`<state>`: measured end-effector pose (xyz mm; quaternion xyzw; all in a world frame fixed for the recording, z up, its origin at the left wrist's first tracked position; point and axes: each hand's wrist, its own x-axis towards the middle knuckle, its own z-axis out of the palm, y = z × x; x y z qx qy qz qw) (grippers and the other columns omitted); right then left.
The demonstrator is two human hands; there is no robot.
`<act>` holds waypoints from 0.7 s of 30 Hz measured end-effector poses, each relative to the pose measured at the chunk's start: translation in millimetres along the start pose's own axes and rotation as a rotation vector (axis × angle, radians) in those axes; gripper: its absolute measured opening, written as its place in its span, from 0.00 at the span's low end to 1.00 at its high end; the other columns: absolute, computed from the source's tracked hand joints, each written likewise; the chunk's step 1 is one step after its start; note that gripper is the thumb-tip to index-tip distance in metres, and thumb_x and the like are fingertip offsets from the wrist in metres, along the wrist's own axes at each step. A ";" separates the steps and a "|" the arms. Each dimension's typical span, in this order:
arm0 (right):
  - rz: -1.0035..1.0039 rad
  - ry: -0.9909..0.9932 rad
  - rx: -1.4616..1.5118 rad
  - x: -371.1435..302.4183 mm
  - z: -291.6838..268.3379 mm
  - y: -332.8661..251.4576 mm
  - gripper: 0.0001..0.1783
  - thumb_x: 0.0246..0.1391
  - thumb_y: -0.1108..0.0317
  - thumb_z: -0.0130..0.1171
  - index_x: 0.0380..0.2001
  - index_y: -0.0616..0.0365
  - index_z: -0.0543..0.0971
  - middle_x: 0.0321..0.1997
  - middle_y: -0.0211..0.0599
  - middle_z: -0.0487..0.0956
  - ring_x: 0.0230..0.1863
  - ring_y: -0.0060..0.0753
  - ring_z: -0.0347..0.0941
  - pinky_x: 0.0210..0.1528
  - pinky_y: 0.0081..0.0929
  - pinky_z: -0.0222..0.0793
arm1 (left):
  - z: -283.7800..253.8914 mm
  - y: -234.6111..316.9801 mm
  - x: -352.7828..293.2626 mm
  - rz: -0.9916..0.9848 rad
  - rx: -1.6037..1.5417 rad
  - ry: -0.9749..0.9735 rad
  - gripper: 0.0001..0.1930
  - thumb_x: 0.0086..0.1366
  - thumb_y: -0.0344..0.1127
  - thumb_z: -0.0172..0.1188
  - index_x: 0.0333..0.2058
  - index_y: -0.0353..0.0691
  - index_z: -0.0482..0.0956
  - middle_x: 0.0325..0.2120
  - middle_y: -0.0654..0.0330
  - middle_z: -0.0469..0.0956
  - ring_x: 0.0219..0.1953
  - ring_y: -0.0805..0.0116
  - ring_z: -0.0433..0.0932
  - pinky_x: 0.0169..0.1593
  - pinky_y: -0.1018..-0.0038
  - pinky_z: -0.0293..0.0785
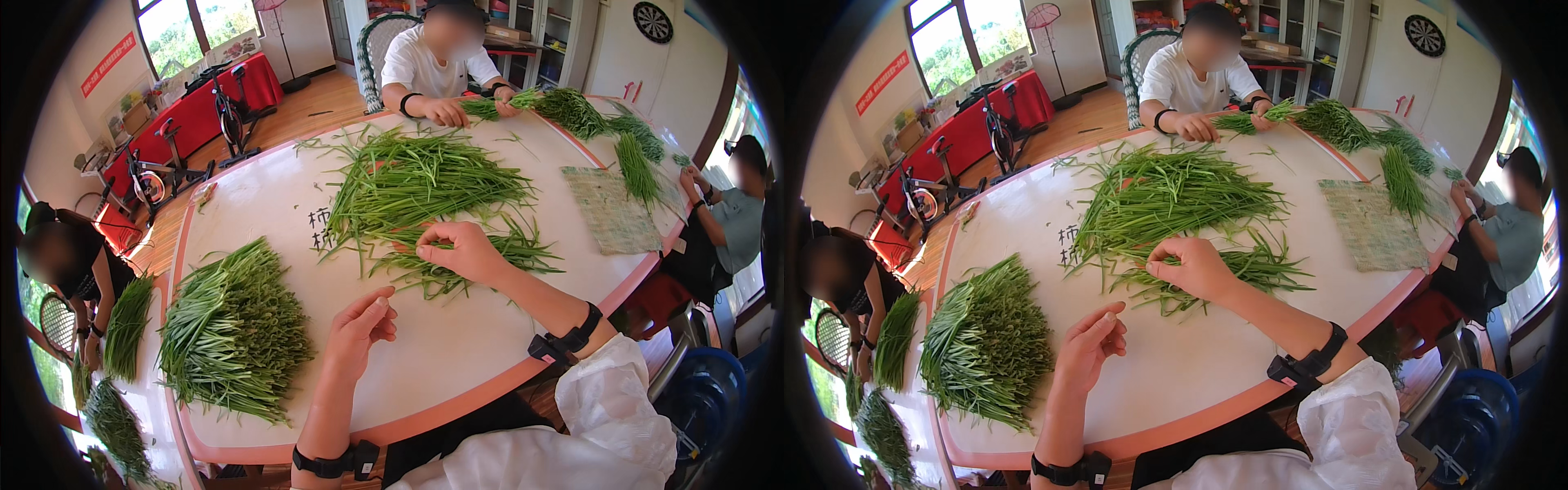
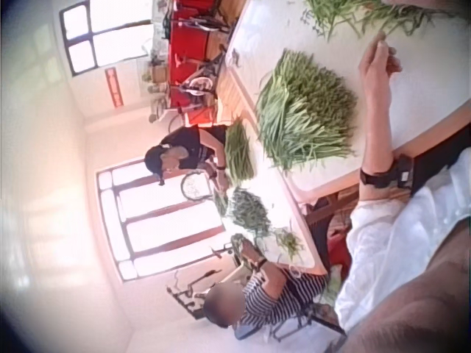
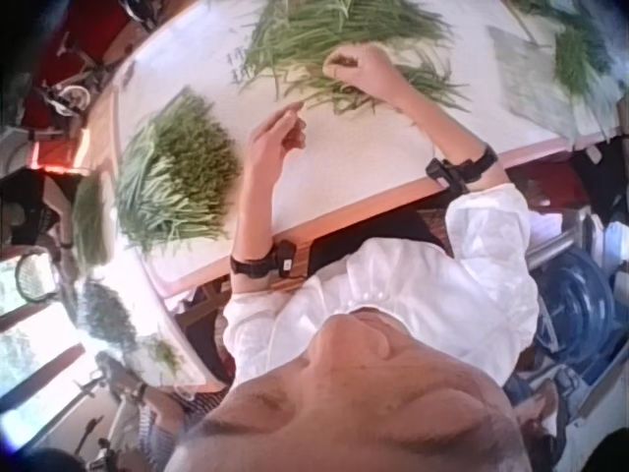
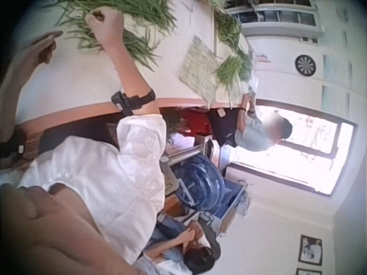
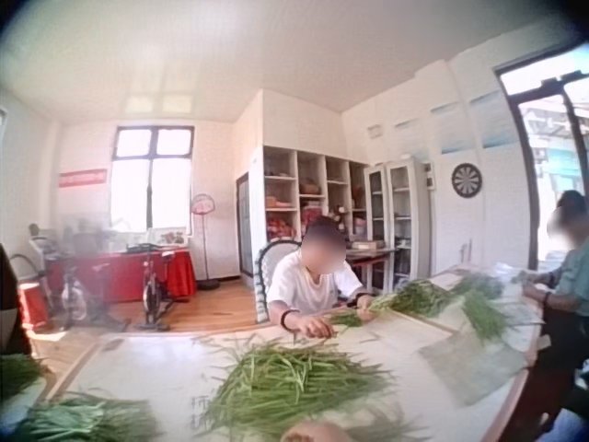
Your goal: The person sorts a large pile of chives by hand on a table, picking through individual stalks and grouping them together.
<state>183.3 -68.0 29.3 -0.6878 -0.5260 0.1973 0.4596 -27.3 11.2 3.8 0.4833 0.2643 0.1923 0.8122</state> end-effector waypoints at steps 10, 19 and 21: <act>0.000 -0.320 0.117 -8.1 45.9 -19.2 0.12 0.49 0.64 0.58 0.34 0.59 0.76 0.26 0.30 0.77 0.29 0.17 0.71 0.31 0.17 0.65 | -3.3 -4.2 6.1 0.079 -0.011 0.158 0.19 0.62 0.39 0.53 0.48 0.34 0.69 0.27 0.65 0.72 0.26 0.78 0.70 0.29 0.79 0.68; 0.277 -0.425 0.044 -47.2 -28.3 -6.3 0.14 0.52 0.60 0.54 0.30 0.61 0.78 0.17 0.28 0.74 0.19 0.15 0.68 0.24 0.17 0.62 | -11.7 5.6 6.2 0.187 -0.227 0.305 0.13 0.63 0.37 0.51 0.42 0.35 0.72 0.28 0.62 0.74 0.29 0.74 0.74 0.30 0.79 0.71; 0.315 -0.335 0.117 -62.1 -49.1 13.1 0.14 0.53 0.62 0.54 0.30 0.64 0.78 0.17 0.29 0.74 0.20 0.16 0.68 0.24 0.17 0.63 | -11.4 5.3 4.0 0.166 -0.229 0.292 0.12 0.63 0.37 0.51 0.41 0.35 0.72 0.28 0.62 0.75 0.30 0.73 0.74 0.31 0.80 0.71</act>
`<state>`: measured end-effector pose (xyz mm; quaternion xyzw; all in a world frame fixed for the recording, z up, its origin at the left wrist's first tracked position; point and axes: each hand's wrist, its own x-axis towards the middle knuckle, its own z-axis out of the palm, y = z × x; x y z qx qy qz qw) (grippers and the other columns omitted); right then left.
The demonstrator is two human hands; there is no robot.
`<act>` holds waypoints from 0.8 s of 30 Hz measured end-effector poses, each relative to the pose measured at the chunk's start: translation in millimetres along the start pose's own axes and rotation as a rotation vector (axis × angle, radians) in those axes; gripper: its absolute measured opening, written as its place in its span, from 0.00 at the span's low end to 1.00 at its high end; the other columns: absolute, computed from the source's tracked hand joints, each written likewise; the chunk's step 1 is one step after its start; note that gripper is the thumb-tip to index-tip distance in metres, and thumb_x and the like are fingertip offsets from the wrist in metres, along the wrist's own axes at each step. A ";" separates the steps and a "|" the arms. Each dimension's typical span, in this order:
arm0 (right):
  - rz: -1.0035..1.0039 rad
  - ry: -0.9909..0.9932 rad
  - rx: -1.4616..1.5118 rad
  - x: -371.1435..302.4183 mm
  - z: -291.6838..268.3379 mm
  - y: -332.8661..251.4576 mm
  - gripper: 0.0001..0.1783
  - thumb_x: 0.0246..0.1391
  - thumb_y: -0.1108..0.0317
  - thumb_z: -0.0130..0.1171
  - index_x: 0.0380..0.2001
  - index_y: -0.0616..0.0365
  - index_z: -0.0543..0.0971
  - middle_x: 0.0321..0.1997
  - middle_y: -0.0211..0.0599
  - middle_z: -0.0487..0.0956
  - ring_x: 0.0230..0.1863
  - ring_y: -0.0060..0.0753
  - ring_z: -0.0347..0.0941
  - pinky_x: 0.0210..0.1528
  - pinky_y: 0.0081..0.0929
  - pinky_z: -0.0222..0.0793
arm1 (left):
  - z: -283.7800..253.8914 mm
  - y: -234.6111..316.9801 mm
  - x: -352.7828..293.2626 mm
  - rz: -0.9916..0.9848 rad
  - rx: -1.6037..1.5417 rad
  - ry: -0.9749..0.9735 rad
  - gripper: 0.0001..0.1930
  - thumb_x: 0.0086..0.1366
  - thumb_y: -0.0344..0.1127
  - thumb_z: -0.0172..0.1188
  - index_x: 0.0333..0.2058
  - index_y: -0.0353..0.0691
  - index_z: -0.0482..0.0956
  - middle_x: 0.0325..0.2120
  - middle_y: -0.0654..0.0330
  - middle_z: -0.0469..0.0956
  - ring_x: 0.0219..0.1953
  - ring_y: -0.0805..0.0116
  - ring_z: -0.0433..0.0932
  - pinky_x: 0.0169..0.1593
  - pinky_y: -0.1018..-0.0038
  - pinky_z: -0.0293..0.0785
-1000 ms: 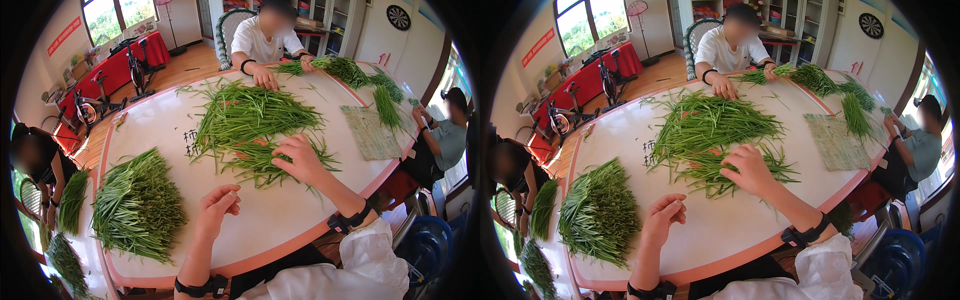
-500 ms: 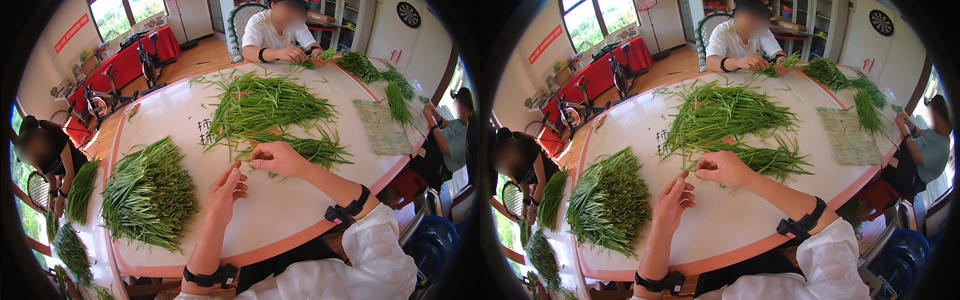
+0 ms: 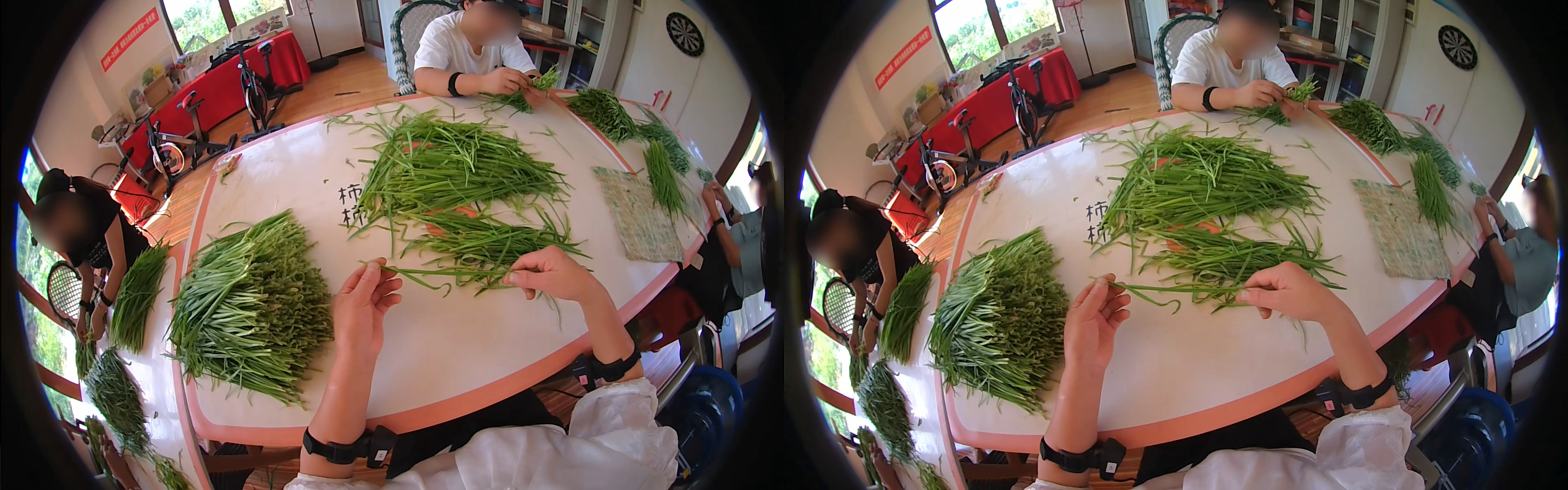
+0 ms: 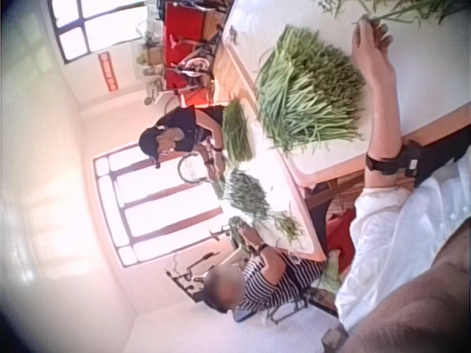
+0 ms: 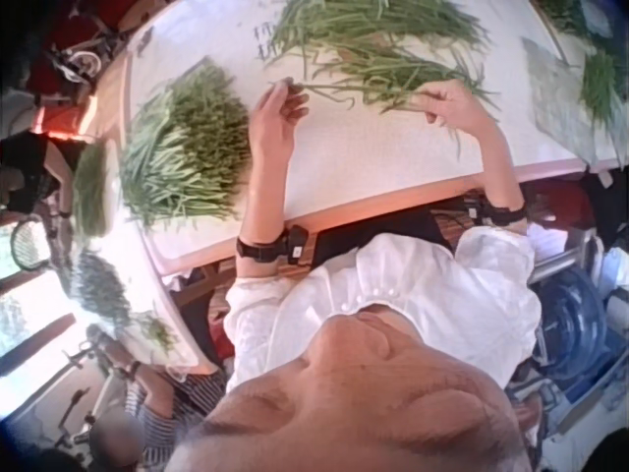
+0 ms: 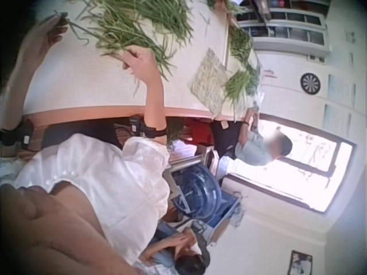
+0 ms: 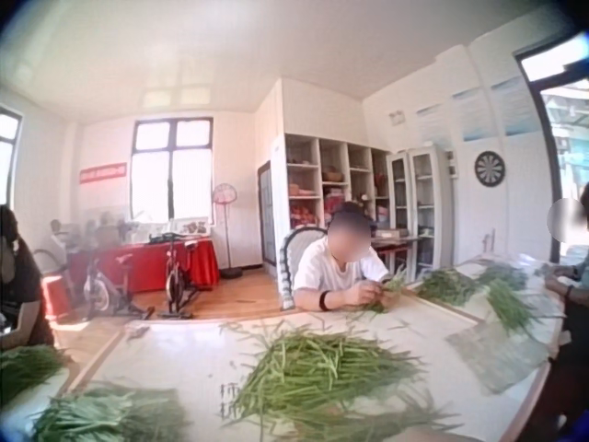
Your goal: The person sorts a large pile of chives by hand on a table, picking through individual stalks and grouping them together.
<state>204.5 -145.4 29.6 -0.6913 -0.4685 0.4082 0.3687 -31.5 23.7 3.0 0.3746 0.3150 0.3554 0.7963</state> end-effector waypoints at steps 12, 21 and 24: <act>-0.037 0.747 -0.141 -33.0 -4.5 17.7 0.12 0.45 0.70 0.59 0.35 0.60 0.77 0.27 0.36 0.75 0.41 0.37 0.68 0.44 0.28 0.64 | 3.2 -3.6 -2.0 -0.047 0.017 -0.067 0.12 0.62 0.36 0.51 0.41 0.35 0.72 0.27 0.62 0.74 0.29 0.73 0.73 0.31 0.80 0.70; -0.241 0.329 -0.045 -23.9 55.0 -1.2 0.16 0.49 0.61 0.58 0.37 0.61 0.75 0.30 0.41 0.77 0.32 0.34 0.73 0.35 0.28 0.69 | 2.1 -5.8 -1.2 -0.036 0.035 -0.051 0.10 0.62 0.35 0.52 0.38 0.36 0.72 0.27 0.62 0.74 0.29 0.73 0.73 0.31 0.79 0.70; -0.500 0.474 -0.257 -2.6 87.5 -6.7 0.15 0.51 0.63 0.56 0.40 0.61 0.75 0.27 0.37 0.77 0.27 0.25 0.74 0.33 0.19 0.69 | 5.4 -6.5 -0.7 -0.016 0.017 -0.059 0.10 0.61 0.35 0.53 0.37 0.35 0.73 0.26 0.60 0.75 0.27 0.72 0.74 0.29 0.79 0.71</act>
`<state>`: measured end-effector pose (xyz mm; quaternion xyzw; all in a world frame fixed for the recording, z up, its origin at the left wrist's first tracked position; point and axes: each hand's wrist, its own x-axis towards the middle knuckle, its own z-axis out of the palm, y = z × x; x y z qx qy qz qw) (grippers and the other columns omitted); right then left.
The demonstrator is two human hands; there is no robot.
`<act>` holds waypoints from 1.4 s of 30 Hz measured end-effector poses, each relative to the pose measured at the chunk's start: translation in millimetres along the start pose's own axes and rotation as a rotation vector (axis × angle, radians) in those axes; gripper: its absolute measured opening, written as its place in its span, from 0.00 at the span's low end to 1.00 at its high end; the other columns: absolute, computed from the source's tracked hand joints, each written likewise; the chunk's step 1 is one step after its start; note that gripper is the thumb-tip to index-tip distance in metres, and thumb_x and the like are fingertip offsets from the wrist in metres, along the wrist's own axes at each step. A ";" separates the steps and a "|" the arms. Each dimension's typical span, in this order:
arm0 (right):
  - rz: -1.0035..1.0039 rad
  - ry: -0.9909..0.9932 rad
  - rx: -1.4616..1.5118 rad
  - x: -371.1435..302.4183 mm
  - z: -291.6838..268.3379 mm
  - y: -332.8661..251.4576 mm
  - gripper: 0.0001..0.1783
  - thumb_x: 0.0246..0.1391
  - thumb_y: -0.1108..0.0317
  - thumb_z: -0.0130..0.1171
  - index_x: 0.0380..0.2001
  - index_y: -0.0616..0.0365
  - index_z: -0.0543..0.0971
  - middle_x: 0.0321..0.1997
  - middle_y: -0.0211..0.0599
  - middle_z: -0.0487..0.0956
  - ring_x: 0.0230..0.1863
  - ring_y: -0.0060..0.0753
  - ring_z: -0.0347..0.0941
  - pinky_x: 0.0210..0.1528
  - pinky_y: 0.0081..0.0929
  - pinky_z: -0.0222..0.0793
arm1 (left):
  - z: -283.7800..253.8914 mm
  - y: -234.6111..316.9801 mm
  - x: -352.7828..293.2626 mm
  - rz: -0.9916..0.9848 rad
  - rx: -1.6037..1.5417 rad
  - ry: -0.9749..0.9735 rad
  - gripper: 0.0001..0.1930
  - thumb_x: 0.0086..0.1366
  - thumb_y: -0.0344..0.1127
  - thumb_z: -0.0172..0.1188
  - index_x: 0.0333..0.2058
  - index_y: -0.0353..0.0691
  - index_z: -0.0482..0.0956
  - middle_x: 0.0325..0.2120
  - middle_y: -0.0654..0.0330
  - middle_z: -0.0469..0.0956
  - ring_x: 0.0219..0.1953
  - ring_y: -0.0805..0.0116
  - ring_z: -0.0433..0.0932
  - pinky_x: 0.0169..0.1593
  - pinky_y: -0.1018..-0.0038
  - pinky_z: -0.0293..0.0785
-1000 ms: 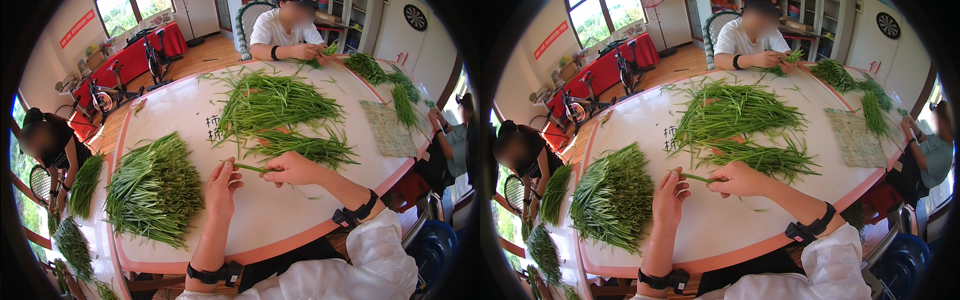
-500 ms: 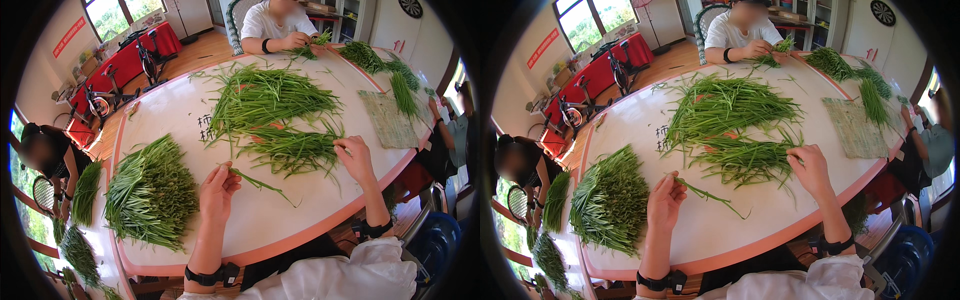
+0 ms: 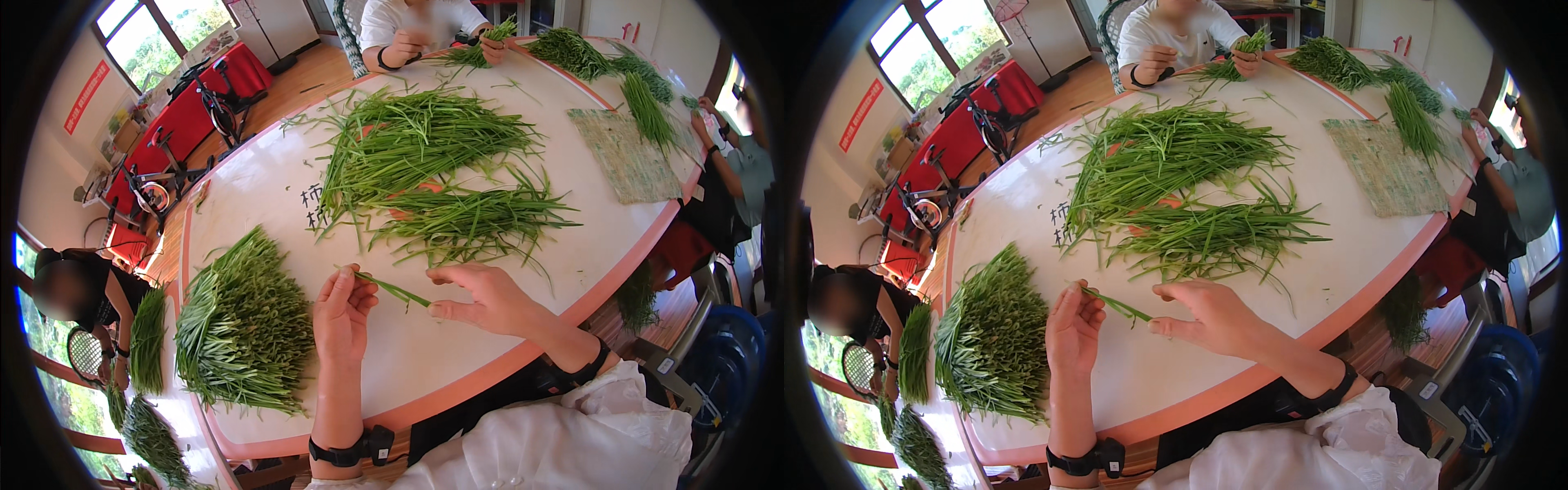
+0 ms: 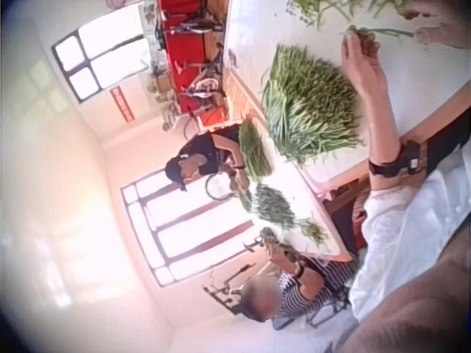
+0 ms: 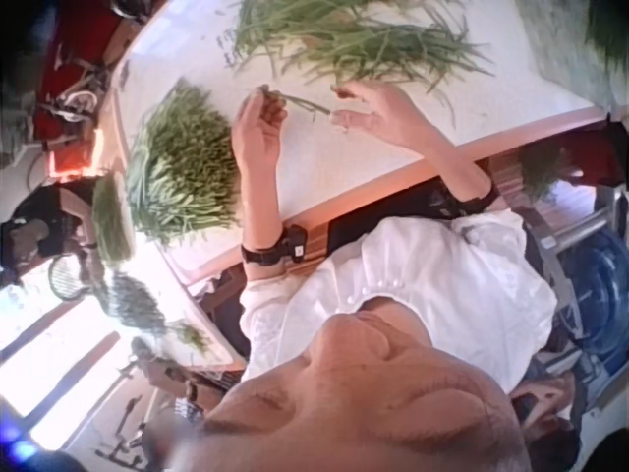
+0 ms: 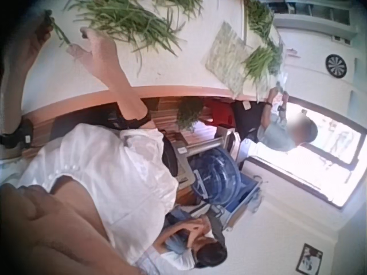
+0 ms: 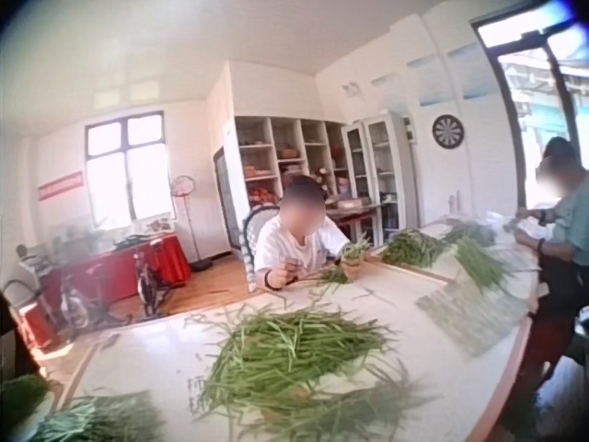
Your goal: The person sorts a large pile of chives by hand on a table, picking through individual stalks and grouping them together.
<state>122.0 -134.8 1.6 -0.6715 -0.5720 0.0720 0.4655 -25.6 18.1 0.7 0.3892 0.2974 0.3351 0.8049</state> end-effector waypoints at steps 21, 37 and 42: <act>0.589 -0.383 0.582 -36.3 -58.8 21.1 0.10 0.51 0.66 0.56 0.29 0.64 0.77 0.24 0.30 0.78 0.28 0.17 0.73 0.32 0.15 0.67 | -6.1 0.9 -1.3 0.058 0.057 0.022 0.07 0.61 0.37 0.54 0.33 0.41 0.74 0.30 0.61 0.76 0.30 0.72 0.75 0.30 0.81 0.70; 0.524 0.120 0.531 -52.8 -83.3 30.2 0.08 0.50 0.69 0.50 0.24 0.63 0.72 0.18 0.29 0.69 0.21 0.15 0.64 0.25 0.16 0.60 | 0.9 -2.4 -5.0 0.014 0.080 -0.054 0.06 0.61 0.35 0.52 0.32 0.40 0.72 0.29 0.60 0.75 0.33 0.70 0.75 0.33 0.79 0.72; 0.366 0.018 -0.276 -60.7 -107.9 41.4 0.10 0.46 0.65 0.59 0.27 0.62 0.75 0.29 0.38 0.75 0.32 0.31 0.69 0.32 0.26 0.65 | 0.9 -1.7 -4.7 -0.042 -0.042 -0.064 0.07 0.61 0.35 0.50 0.34 0.38 0.71 0.28 0.59 0.75 0.32 0.68 0.74 0.36 0.74 0.73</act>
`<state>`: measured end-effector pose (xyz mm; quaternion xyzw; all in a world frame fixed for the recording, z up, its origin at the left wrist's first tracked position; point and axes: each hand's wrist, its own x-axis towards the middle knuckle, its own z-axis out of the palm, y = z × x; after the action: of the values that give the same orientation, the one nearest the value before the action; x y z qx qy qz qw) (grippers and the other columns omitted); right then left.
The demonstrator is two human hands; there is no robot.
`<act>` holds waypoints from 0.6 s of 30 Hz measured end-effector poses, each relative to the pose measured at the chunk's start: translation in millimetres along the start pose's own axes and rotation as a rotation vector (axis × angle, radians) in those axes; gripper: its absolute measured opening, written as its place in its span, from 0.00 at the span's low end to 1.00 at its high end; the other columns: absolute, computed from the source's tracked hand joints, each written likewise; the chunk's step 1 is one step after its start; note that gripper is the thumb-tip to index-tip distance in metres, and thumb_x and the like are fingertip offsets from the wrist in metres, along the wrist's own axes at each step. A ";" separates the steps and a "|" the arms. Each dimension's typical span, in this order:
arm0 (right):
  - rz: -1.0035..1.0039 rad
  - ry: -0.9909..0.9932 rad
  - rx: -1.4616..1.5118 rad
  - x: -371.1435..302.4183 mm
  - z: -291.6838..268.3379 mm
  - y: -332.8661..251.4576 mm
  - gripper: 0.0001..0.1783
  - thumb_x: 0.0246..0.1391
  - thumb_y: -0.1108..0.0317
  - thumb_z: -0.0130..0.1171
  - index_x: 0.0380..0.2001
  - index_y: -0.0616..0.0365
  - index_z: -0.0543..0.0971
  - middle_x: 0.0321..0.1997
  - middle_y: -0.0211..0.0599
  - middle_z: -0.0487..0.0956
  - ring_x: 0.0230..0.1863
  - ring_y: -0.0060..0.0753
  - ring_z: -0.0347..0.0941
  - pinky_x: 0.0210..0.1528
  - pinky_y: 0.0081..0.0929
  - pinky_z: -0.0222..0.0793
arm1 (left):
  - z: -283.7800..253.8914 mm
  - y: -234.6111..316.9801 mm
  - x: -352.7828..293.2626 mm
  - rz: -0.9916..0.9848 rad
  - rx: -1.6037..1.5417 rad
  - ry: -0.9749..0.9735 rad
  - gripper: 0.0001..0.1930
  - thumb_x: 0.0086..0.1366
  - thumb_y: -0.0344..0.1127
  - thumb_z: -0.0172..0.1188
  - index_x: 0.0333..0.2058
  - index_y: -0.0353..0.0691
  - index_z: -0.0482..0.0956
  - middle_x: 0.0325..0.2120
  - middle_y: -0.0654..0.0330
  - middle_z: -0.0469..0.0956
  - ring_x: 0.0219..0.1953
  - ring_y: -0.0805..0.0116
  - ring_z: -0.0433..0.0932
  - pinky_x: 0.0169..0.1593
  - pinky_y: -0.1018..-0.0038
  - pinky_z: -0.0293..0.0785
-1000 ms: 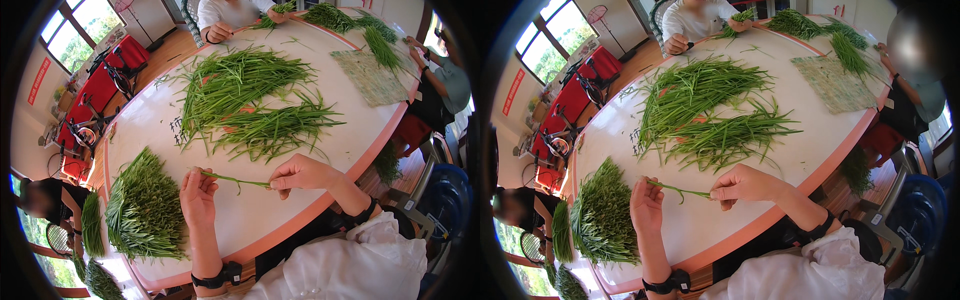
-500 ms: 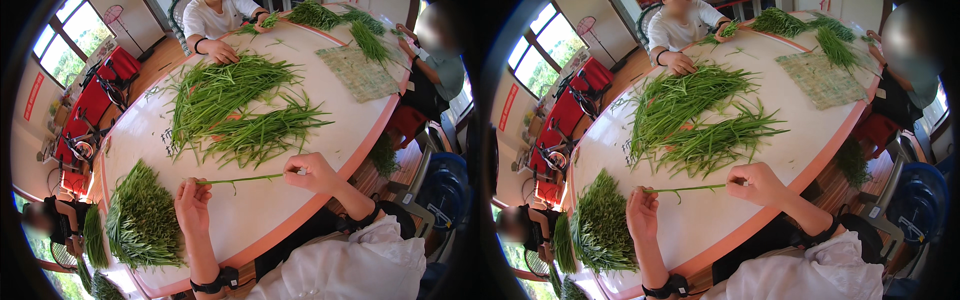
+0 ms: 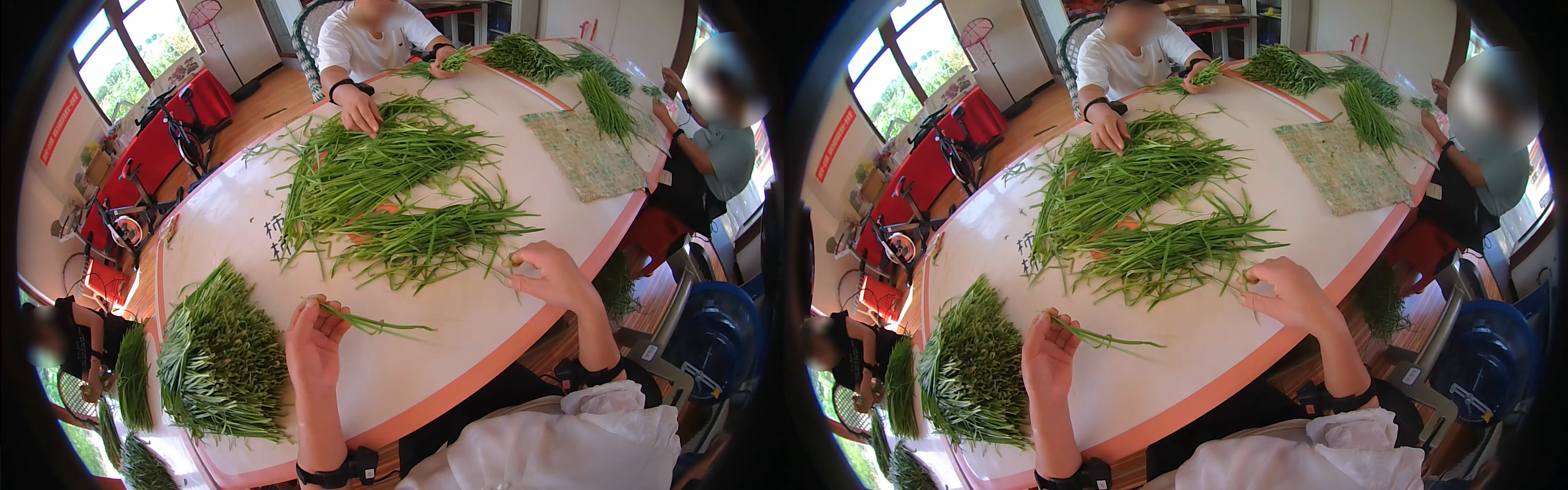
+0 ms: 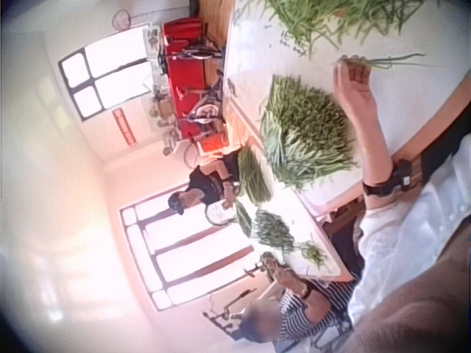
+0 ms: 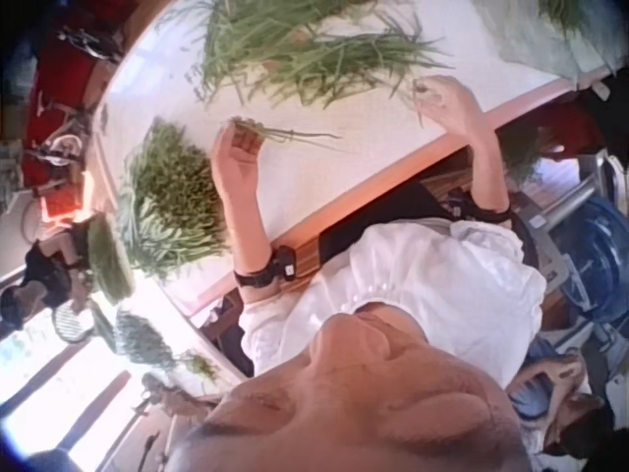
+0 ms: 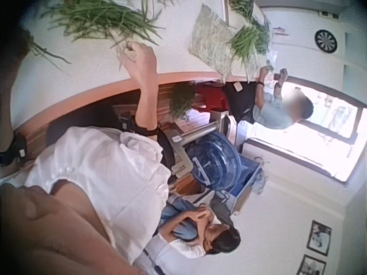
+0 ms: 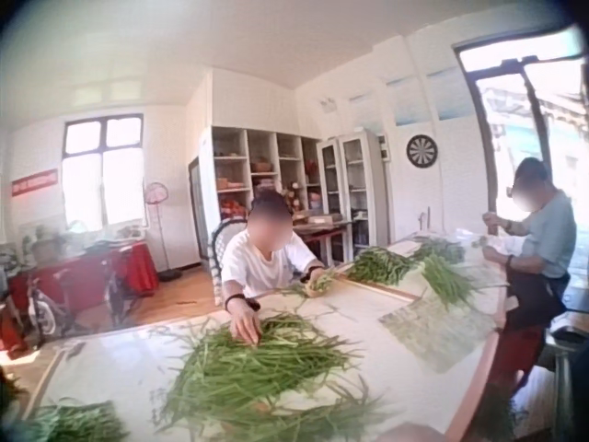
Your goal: The person sorts a large pile of chives by hand on a table, picking through individual stalks and grouping them together.
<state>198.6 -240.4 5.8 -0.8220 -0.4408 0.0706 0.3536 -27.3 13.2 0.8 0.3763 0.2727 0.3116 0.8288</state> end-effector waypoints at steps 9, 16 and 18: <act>-0.359 0.056 -0.072 68.6 38.3 -40.4 0.06 0.44 0.68 0.57 0.28 0.56 0.77 0.34 0.34 0.72 0.43 0.40 0.63 0.45 0.32 0.62 | -1.8 -2.2 1.0 -0.131 -0.040 -0.067 0.07 0.59 0.35 0.49 0.33 0.40 0.71 0.25 0.64 0.71 0.28 0.70 0.71 0.35 0.72 0.70; -0.544 0.079 -0.280 123.1 78.7 -48.7 0.07 0.44 0.67 0.58 0.28 0.56 0.77 0.31 0.33 0.73 0.40 0.37 0.65 0.45 0.33 0.61 | -1.7 -1.9 4.4 -0.174 -0.076 -0.089 0.04 0.55 0.29 0.46 0.30 0.40 0.68 0.22 0.63 0.67 0.24 0.71 0.67 0.32 0.73 0.67; -0.513 0.037 -0.010 125.9 75.5 -54.2 0.07 0.43 0.66 0.58 0.26 0.57 0.78 0.27 0.32 0.73 0.36 0.39 0.65 0.40 0.34 0.61 | -2.8 -2.9 3.8 -0.181 -0.081 -0.092 0.04 0.54 0.28 0.46 0.30 0.40 0.68 0.21 0.64 0.66 0.22 0.72 0.65 0.30 0.74 0.65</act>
<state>205.5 -84.1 9.5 -0.6861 -0.6290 -0.0386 0.3636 -25.8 15.7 -3.8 0.3304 0.2545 0.2284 0.8797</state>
